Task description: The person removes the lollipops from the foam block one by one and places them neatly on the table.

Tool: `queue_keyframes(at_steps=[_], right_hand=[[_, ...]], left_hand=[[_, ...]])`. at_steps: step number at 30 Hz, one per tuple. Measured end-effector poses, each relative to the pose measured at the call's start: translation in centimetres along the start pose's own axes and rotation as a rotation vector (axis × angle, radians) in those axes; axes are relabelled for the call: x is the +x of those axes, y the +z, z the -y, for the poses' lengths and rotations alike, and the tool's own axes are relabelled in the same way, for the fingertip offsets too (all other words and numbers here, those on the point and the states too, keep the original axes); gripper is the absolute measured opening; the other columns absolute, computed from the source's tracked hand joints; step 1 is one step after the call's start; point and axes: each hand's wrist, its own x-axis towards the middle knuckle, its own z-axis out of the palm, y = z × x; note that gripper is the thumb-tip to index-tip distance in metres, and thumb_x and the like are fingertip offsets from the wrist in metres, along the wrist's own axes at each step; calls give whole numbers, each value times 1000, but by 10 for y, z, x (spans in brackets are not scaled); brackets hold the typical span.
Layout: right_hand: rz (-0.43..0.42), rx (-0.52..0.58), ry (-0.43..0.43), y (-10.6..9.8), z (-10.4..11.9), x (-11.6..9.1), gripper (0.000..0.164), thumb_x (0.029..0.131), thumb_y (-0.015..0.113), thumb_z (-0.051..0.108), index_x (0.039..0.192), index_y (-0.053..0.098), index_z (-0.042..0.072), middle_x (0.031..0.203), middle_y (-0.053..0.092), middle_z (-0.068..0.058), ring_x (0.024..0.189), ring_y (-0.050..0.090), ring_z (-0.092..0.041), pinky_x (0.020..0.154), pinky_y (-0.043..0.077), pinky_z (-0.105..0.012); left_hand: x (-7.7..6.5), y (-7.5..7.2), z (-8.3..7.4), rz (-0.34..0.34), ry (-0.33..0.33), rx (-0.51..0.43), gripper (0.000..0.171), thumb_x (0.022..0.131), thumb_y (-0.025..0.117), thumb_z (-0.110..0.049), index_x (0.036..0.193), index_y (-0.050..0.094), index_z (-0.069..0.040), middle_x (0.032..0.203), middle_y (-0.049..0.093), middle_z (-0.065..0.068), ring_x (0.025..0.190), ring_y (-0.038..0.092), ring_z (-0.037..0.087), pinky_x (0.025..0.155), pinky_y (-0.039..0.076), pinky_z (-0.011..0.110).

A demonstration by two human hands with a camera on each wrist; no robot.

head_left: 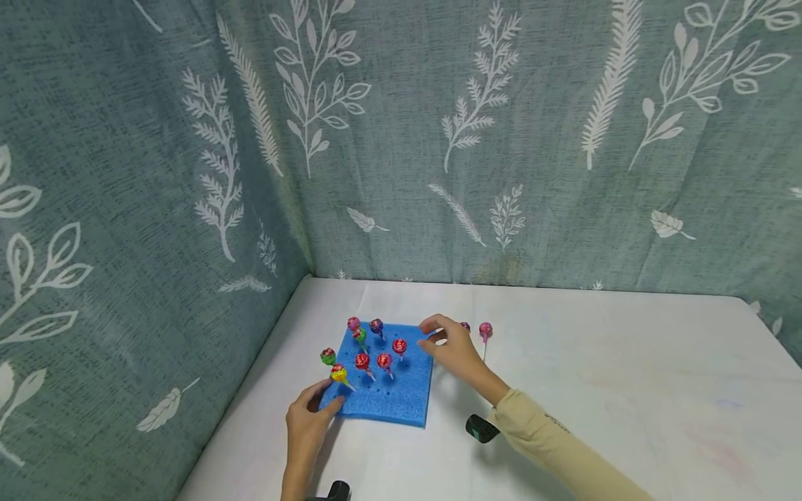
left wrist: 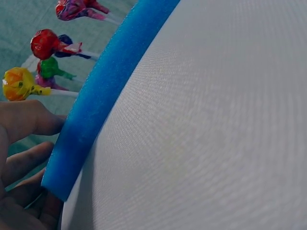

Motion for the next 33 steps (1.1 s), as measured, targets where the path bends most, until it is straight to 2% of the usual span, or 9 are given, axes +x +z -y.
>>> queue_keyframes(at_steps=[10, 18, 27, 33], right_hand=[[45, -18, 10, 17, -5, 1, 26, 84, 69, 6, 109, 61, 3, 107, 62, -18, 87, 62, -23, 73, 54, -32], [64, 5, 34, 34, -5, 1, 29, 83, 71, 9, 110, 61, 6, 106, 61, -9, 90, 61, -22, 74, 54, -30], [-9, 30, 16, 52, -9, 1, 23, 82, 71, 4, 104, 62, 5, 102, 61, -7, 91, 61, -22, 74, 53, -28], [-57, 53, -37, 58, -13, 1, 25, 81, 71, 1, 103, 62, 0, 100, 62, -7, 90, 62, -21, 73, 55, -28]], left_hand=[[1, 1, 2, 9, -27, 3, 44, 78, 74, -9, 120, 63, -2, 123, 57, 20, 116, 51, 35, 101, 41, 47], [2, 1, 2, 12, -29, 14, 44, 79, 73, -9, 121, 62, -2, 125, 55, 20, 117, 49, 37, 101, 41, 47], [1, 2, 1, 8, -27, 6, 44, 79, 74, -10, 120, 62, -2, 124, 56, 21, 117, 50, 37, 100, 41, 47], [0, 3, 1, 5, -41, 13, 44, 80, 73, -8, 121, 61, -2, 125, 55, 21, 116, 50, 37, 100, 42, 48]])
